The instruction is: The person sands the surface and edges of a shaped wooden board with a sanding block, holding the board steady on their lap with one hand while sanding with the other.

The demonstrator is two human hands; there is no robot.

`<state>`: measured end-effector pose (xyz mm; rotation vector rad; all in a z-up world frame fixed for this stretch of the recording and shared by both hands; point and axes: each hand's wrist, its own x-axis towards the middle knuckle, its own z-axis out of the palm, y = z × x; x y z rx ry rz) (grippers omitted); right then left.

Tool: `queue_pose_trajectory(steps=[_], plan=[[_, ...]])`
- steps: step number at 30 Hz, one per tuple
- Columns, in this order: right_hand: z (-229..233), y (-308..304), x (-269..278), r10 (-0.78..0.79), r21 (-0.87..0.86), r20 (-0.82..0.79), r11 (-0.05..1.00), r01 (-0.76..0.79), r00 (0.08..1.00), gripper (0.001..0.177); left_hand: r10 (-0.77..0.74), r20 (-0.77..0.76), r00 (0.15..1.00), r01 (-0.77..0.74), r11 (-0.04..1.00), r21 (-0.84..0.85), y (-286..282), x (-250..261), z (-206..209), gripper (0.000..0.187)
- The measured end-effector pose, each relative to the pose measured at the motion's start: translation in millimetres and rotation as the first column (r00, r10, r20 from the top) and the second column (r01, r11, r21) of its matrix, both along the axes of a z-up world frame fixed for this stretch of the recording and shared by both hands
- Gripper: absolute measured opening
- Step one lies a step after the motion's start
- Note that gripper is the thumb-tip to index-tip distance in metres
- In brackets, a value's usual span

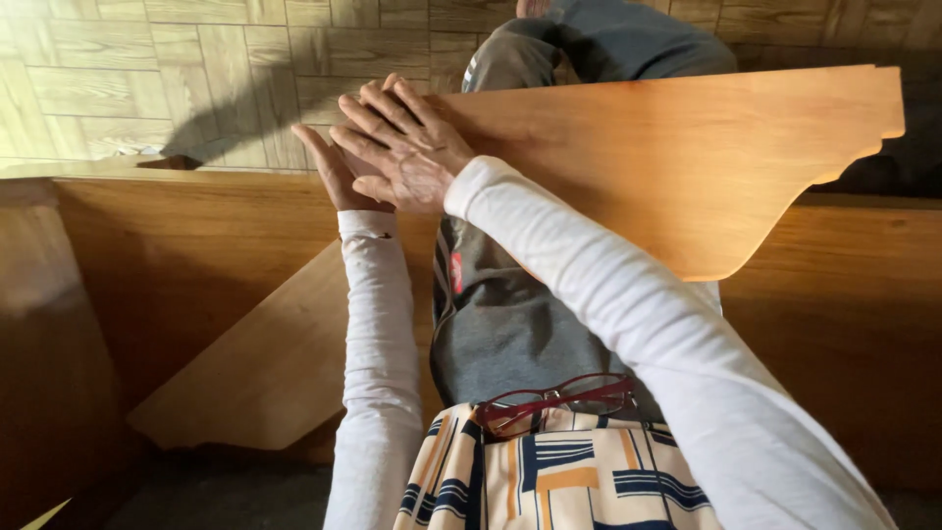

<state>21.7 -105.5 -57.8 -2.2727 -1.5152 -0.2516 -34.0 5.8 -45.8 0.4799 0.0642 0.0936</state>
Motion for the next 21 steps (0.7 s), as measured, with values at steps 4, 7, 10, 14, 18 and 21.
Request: queue_pose_trajectory(steps=[4,7,10,14,18,21], plan=[[17,-11,1,0.037,-0.046,-0.145,0.998,-0.044,0.989,0.065,0.15,-0.156,0.976,-0.154,0.988,-0.018,-1,-1,-3,0.089],[40,-38,-10,0.045,-0.045,-0.142,0.998,-0.052,0.989,0.067,0.133,-0.232,0.964,-0.137,0.991,0.002,1,-3,-13,0.081],[60,-80,-19,0.016,-0.138,-0.231,0.989,-0.049,0.973,0.069,0.114,-0.336,0.935,-0.109,0.993,0.035,6,-3,-20,0.07],[92,-153,-27,0.013,-0.158,-0.161,0.987,-0.039,0.987,0.067,0.101,-0.438,0.894,-0.024,0.984,0.178,0,5,-4,0.061],[113,-221,-44,-0.031,-0.297,-0.134,0.955,-0.01,0.99,0.072,0.241,-0.61,0.755,0.031,0.916,0.401,-14,13,32,0.061],[129,-272,-52,-0.08,-0.34,-0.133,0.94,0.031,0.988,0.073,0.346,-0.606,0.716,0.01,0.863,0.504,-21,19,29,0.057]])
